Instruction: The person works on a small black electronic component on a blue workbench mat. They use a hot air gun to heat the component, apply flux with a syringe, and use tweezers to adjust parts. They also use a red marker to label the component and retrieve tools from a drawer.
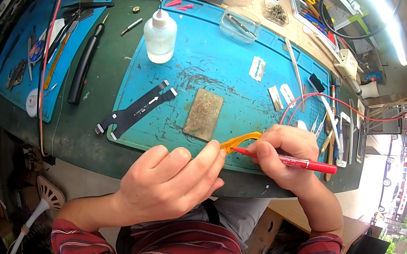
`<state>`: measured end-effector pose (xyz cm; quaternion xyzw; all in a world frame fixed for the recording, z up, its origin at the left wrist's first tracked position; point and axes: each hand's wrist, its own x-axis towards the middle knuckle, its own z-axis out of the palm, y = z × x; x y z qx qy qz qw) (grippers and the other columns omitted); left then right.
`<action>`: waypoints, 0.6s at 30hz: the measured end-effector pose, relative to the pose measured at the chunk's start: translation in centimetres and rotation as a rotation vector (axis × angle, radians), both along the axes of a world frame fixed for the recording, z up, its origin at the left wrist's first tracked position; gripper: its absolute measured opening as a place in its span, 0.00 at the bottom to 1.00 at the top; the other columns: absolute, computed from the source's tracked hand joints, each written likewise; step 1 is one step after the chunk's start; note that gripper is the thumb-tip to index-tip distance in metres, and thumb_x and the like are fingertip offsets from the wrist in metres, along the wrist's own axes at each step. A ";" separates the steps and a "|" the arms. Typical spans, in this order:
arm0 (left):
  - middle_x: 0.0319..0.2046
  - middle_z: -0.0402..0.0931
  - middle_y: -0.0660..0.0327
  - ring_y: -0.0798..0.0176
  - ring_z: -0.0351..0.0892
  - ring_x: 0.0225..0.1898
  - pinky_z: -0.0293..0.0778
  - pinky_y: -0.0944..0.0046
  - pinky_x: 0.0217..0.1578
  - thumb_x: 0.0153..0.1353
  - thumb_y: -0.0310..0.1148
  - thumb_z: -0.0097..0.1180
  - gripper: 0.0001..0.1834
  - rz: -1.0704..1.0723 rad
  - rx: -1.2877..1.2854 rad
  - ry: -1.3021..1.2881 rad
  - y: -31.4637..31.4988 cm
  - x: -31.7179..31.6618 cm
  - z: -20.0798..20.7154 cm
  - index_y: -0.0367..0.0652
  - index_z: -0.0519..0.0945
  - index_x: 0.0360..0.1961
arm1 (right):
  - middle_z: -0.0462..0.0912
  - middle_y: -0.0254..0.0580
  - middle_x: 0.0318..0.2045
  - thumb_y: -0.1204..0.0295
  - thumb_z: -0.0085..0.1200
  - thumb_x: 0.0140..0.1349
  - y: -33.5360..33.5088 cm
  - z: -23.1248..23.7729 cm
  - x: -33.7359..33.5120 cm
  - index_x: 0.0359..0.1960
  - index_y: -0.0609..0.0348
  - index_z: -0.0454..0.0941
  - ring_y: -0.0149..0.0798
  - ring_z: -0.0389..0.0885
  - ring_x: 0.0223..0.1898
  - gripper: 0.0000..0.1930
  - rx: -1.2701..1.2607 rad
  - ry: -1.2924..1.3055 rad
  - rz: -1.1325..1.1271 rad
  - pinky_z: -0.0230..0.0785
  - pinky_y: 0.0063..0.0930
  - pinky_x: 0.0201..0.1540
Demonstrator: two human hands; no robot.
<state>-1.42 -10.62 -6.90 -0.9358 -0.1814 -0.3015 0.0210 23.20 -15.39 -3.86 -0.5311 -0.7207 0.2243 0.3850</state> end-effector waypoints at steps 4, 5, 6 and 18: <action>0.50 0.85 0.65 0.69 0.66 0.27 0.60 0.66 0.26 0.63 0.40 0.62 0.18 -0.005 -0.005 -0.001 0.0 0.0 0.0 0.42 0.89 0.49 | 0.82 0.38 0.20 0.79 0.65 0.58 0.0 0.1 -0.2 0.28 0.58 0.85 0.35 0.78 0.17 0.03 0.009 0.003 -0.010 0.67 0.29 0.21; 0.50 0.85 0.65 0.69 0.66 0.27 0.60 0.66 0.25 0.63 0.40 0.62 0.18 -0.006 -0.004 0.000 0.1 0.0 0.0 0.42 0.89 0.49 | 0.82 0.38 0.20 0.79 0.65 0.58 0.0 0.0 -0.2 0.28 0.58 0.85 0.35 0.78 0.17 0.03 0.004 0.007 -0.006 0.66 0.29 0.21; 0.50 0.85 0.65 0.69 0.66 0.27 0.60 0.66 0.25 0.63 0.39 0.62 0.18 -0.007 -0.003 0.001 0.1 0.0 0.1 0.43 0.89 0.49 | 0.82 0.38 0.20 0.79 0.64 0.58 0.0 0.0 -0.1 0.28 0.58 0.85 0.35 0.77 0.17 0.03 -0.002 0.010 -0.023 0.66 0.29 0.21; 0.50 0.85 0.64 0.69 0.66 0.27 0.60 0.66 0.25 0.63 0.40 0.61 0.18 -0.005 0.002 0.008 0.1 0.0 0.2 0.43 0.89 0.49 | 0.83 0.41 0.22 0.76 0.55 0.70 -0.3 0.4 0.3 0.30 0.66 0.83 0.29 0.77 0.19 0.10 -0.103 0.108 -0.029 0.68 0.23 0.23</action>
